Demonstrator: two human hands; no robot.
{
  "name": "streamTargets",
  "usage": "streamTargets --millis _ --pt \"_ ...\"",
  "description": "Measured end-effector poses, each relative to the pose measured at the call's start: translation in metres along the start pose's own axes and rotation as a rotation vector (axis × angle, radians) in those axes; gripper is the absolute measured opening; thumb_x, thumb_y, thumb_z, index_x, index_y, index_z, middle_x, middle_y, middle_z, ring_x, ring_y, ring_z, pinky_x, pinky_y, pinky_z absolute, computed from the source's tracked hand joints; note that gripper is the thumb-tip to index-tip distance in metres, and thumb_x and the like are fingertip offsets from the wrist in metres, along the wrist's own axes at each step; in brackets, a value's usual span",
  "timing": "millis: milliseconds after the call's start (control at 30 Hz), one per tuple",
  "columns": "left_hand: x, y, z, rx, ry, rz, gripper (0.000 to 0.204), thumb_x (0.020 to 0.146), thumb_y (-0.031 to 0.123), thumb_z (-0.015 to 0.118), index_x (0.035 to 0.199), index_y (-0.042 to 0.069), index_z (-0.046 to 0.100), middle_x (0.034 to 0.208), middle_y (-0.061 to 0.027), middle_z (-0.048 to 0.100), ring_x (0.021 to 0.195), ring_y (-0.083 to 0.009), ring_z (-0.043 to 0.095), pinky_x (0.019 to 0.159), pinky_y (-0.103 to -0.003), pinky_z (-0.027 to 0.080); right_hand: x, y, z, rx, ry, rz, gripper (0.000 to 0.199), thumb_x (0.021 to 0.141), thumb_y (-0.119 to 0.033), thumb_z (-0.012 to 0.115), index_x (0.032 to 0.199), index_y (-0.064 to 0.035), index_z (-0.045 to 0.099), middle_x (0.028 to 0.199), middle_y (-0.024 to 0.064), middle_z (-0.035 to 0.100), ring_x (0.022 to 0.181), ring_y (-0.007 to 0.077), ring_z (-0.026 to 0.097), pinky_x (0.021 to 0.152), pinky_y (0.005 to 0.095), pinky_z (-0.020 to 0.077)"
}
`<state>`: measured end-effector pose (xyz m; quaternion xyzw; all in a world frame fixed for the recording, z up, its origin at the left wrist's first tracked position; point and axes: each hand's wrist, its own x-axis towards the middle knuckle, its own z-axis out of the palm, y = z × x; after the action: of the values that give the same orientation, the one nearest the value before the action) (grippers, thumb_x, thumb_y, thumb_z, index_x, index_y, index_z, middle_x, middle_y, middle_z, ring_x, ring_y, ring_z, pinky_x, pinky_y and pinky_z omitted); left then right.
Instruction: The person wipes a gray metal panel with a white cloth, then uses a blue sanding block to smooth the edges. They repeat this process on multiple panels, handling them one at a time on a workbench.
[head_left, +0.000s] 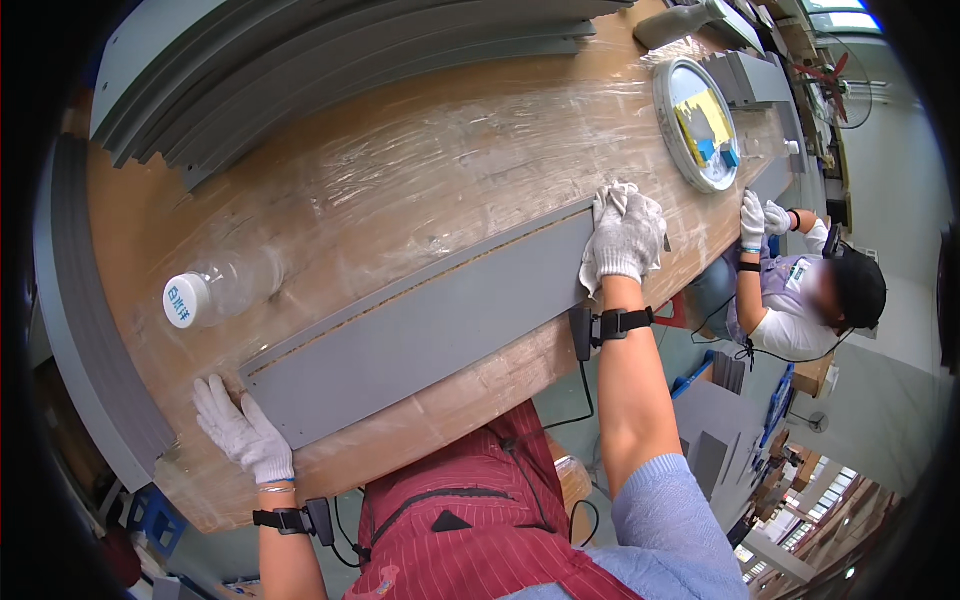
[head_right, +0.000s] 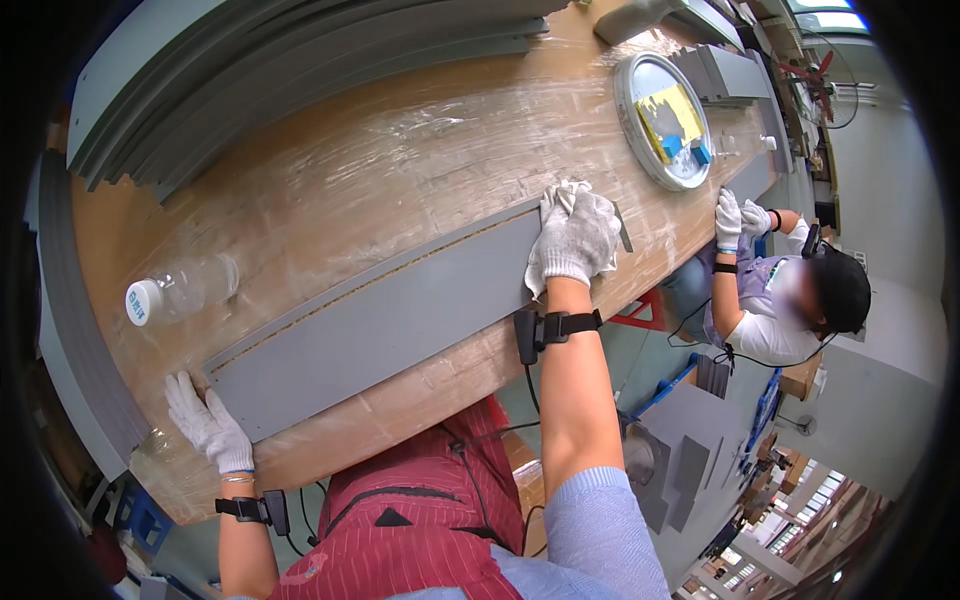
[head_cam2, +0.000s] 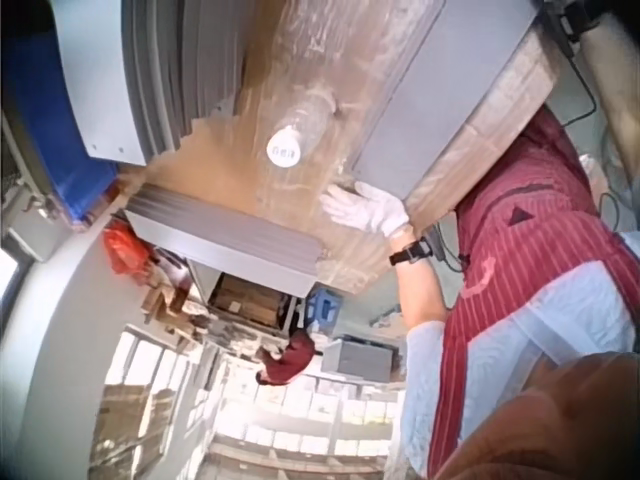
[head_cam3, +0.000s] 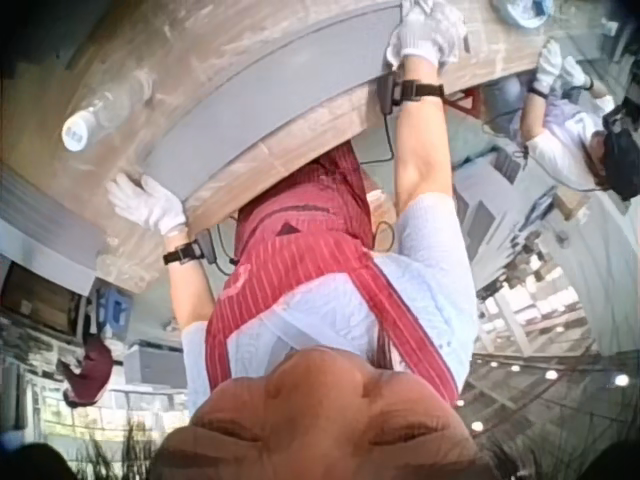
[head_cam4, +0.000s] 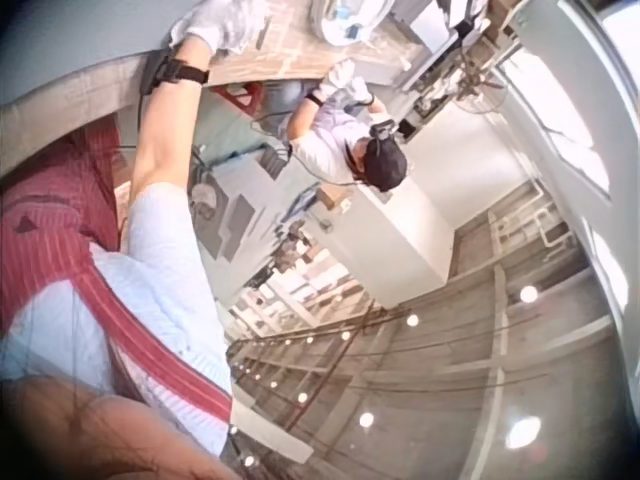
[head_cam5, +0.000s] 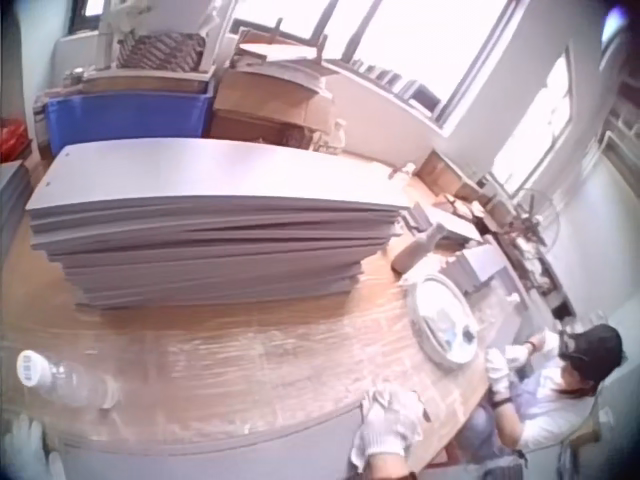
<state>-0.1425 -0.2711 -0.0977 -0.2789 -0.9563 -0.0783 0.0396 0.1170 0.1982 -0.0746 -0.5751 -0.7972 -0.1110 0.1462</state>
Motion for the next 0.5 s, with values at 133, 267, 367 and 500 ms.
streamTargets --millis 133,267,367,500 --pt "0.003 0.002 -0.009 -0.074 -0.03 0.056 0.063 0.092 0.024 0.059 0.151 0.006 0.043 0.16 -0.0206 0.034 0.149 -0.038 0.029 0.123 -0.054 0.015 -0.061 -0.108 -0.041 0.278 -0.083 -0.195 0.046 0.084 -0.036 0.074 0.119 -0.0057 0.067 0.101 0.0126 0.067 0.093 0.032 0.062 0.08 0.0484 0.0499" --pt "0.005 0.005 -0.009 0.007 -0.063 0.104 0.064 0.094 0.027 0.058 0.153 0.007 0.041 0.161 -0.0194 0.034 0.149 -0.0383 0.029 0.123 -0.053 0.016 -0.148 -0.168 -0.073 0.676 -0.265 -0.747 0.044 0.085 -0.026 0.061 0.123 -0.0047 0.066 0.104 0.0071 0.068 0.097 0.0251 0.066 0.084 0.0447 0.0523" --pt "-0.003 0.0 -0.012 0.013 -0.07 0.056 0.068 0.09 0.032 0.059 0.15 0.004 0.043 0.16 -0.0217 0.033 0.149 -0.0409 0.028 0.123 -0.055 0.014 -0.067 -0.097 -0.054 0.541 -0.22 -0.596 0.053 0.081 -0.017 0.067 0.131 0.0 0.059 0.092 0.0108 0.066 0.084 0.0286 0.065 0.07 0.0435 0.0512" --pt "0.002 0.003 -0.007 -0.009 -0.054 0.089 0.069 0.093 0.04 0.058 0.15 0.004 0.043 0.16 -0.022 0.034 0.148 -0.0411 0.028 0.123 -0.055 0.015 0.01 0.009 0.015 0.109 0.113 -0.034 0.026 0.094 -0.026 0.066 0.106 -0.0025 0.069 0.085 0.0159 0.066 0.076 0.0325 0.063 0.066 0.047 0.0512"
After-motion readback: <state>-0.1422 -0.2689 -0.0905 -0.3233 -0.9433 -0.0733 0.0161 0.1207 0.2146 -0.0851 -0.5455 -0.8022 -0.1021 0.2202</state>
